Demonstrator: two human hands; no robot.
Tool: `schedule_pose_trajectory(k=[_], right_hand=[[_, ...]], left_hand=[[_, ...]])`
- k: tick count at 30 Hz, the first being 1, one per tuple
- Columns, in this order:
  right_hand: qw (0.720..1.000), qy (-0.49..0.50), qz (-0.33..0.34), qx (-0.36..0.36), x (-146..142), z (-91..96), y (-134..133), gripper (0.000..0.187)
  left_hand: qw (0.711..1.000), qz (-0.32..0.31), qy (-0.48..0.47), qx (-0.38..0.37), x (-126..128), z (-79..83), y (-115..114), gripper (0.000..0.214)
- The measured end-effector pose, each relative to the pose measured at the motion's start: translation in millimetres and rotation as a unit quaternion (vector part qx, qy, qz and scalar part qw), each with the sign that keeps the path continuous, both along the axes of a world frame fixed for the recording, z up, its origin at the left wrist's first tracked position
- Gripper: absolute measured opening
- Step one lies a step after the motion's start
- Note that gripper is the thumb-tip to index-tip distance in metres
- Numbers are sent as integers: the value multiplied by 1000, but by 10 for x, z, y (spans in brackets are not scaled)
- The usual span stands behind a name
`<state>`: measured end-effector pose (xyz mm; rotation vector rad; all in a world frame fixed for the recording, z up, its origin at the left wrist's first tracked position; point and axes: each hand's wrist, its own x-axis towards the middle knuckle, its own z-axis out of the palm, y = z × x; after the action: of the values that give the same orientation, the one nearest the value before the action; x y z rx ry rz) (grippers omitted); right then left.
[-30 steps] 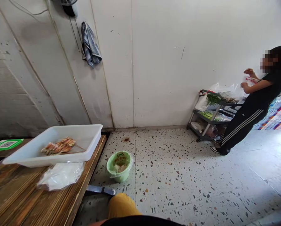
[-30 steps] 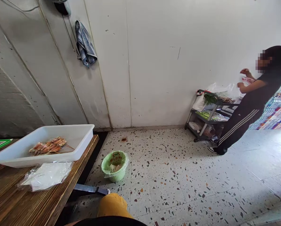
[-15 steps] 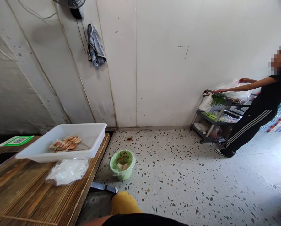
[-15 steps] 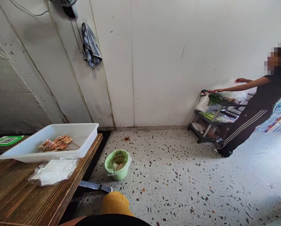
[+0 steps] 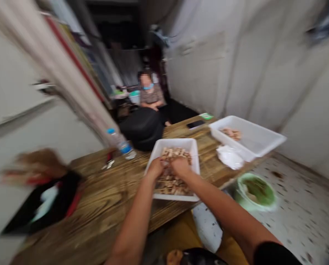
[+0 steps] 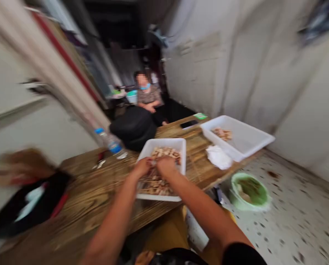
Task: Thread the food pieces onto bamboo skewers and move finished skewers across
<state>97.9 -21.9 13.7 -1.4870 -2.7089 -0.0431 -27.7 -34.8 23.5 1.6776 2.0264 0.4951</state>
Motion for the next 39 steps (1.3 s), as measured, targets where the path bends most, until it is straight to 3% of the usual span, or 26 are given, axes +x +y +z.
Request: schedule_pose_trajectory(k=[2, 6, 8, 11, 14, 18, 21, 25, 29, 35, 39], right_hand=[[999, -6, 35, -3, -227, -92, 33, 17], [999, -17, 45, 1, -201, -243, 164, 23], [999, -16, 39, 4, -161, -272, 194, 23], [999, -10, 39, 19, -163, -271, 190, 23], [999, -2, 45, 31, -179, -264, 180, 20], [996, 38, 46, 62, -162, -298, 199, 22], [994, 55, 63, 64, -155, -324, 220, 22], [997, 33, 63, 28, -155, -301, 226, 20], [991, 52, 32, 116, -94, -265, 229, 22], [968, 120, -52, 213, -5, -272, 263, 28], [948, 187, -67, 247, -1, -255, 282, 29]], left_hand=[[999, 12, -30, -37, -281, 31, -116, 24], [982, -42, -153, -104, -464, 214, -144, 40], [992, -40, -106, -63, -540, 310, -153, 39], [998, -26, 58, 10, -630, 358, -197, 34], [987, -58, 147, -29, -601, 306, -256, 31], [977, -77, 152, -127, -464, 269, -349, 28], [972, -93, 146, -159, -426, 292, -409, 29], [968, -90, 188, -137, -451, 288, -421, 27], [962, -77, 223, -137, -446, 257, -402, 28], [968, -59, 197, -147, -391, 322, -426, 31], [974, -67, 195, -89, -337, 398, -301, 27]])
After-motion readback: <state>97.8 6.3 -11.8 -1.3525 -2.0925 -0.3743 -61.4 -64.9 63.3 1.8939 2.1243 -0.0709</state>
